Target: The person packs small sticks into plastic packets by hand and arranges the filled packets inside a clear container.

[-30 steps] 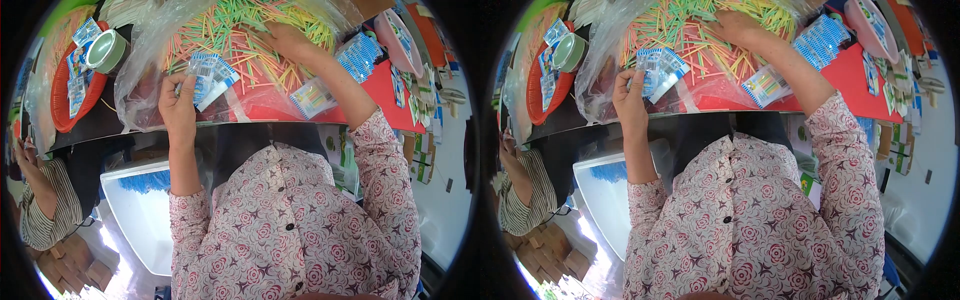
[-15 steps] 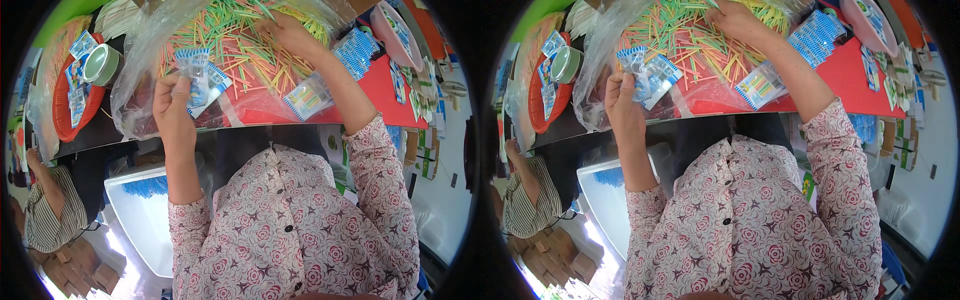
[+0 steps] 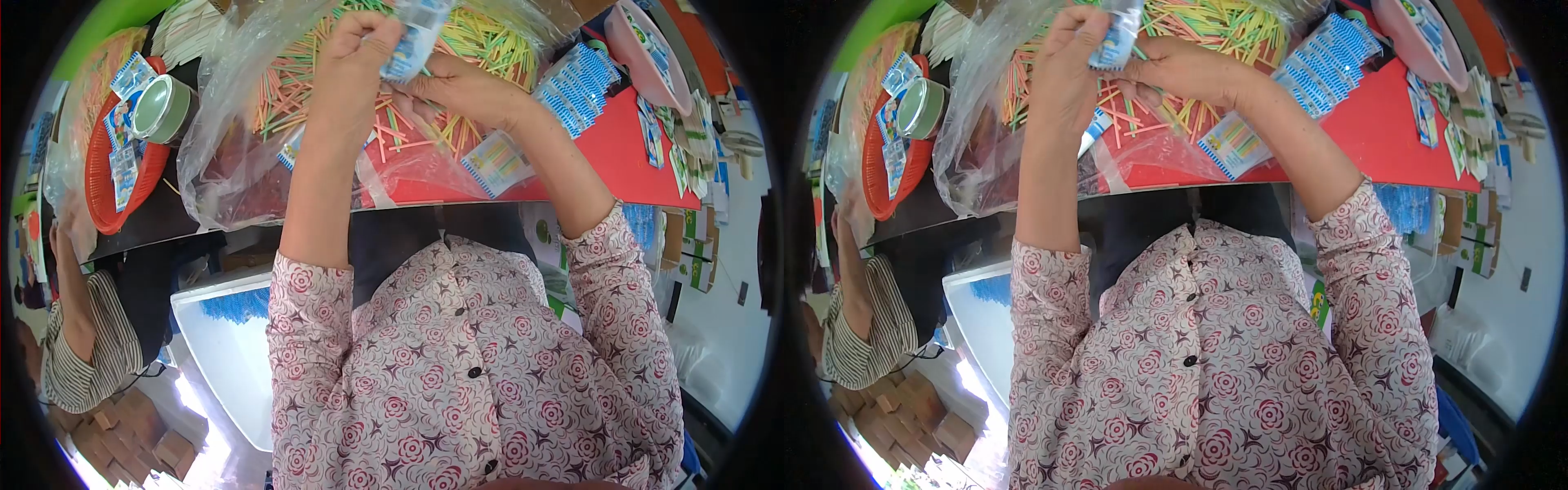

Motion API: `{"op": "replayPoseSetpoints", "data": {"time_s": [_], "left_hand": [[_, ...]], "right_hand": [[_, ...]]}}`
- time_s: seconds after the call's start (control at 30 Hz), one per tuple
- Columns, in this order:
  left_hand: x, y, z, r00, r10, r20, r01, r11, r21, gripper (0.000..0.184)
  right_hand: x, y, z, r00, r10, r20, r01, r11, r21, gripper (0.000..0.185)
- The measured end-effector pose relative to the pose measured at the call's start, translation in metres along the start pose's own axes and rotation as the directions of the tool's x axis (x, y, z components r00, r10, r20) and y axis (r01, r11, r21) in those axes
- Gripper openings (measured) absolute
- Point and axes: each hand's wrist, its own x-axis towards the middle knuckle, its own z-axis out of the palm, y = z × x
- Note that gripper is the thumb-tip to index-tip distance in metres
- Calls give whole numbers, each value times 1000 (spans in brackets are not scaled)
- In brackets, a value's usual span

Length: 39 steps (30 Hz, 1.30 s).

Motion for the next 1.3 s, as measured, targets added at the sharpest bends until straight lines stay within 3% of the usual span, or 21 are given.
{"op": "replayPoseSetpoints", "data": {"time_s": [0.13,0.17,0.2,0.27,0.3,0.33,0.4,0.43,0.47,0.5,0.53,0.57,0.6,0.67,0.7,0.87,0.97,1.1,1.3], "left_hand": [[7,0,0,984,-179,-14,179,975,134,10],[8,-1,-1,984,-178,-14,179,975,135,10],[9,-2,-2,992,-119,-47,119,993,13,10],[10,-4,-5,991,-10,-131,-19,975,-221,12],[9,-5,-5,992,-9,-129,-19,976,-219,12],[7,-6,-5,981,28,-192,-88,946,-311,13],[-1,-11,-5,942,79,-327,-235,850,-471,16],[-5,-15,-6,942,82,-327,-237,850,-470,16],[-10,-21,-5,971,72,-230,-188,822,-538,17],[-15,-28,-4,989,66,-130,-131,790,-599,18],[-18,-35,-2,997,65,-30,-68,755,-652,19],[-18,-39,3,997,68,-33,-73,755,-652,19],[-17,-44,10,991,28,-131,-108,749,-653,20],[-14,-50,17,947,-55,-318,-174,742,-648,20],[-14,-51,16,947,-54,-318,-175,742,-648,20],[-15,-51,15,938,-84,-336,-185,699,-691,22],[-18,-48,11,933,-97,-345,-186,694,-696,24],[-19,-44,8,942,-69,-329,-193,690,-698,23],[-22,-30,12,954,-53,-295,-182,679,-711,22]], "right_hand": [[3,2,6,990,137,14,-138,989,55,23],[4,2,7,983,185,14,-186,981,56,22],[6,3,7,983,184,15,-184,981,56,22],[11,8,6,985,172,-21,-157,938,307,19],[13,12,5,985,170,-42,-137,894,426,18],[17,18,0,984,170,-45,-135,895,426,18],[28,32,-13,999,25,-33,6,699,715,15],[32,37,-17,998,-51,-44,65,558,827,14],[34,20,-10,998,-55,-43,66,559,827,14],[37,3,1,976,124,-178,80,557,827,18],[39,-14,12,905,298,-303,92,559,824,24],[41,-24,18,790,455,-412,103,564,820,29],[41,-21,21,792,453,-409,100,564,820,29],[41,-4,32,849,216,-482,299,556,776,16],[41,3,35,851,94,-516,395,532,749,13],[36,5,38,867,18,-498,411,540,735,17],[35,-3,55,776,101,-622,407,673,617,13],[34,1,53,816,5,-579,421,680,600,13],[32,-3,55,828,13,-561,368,741,562,12]]}}
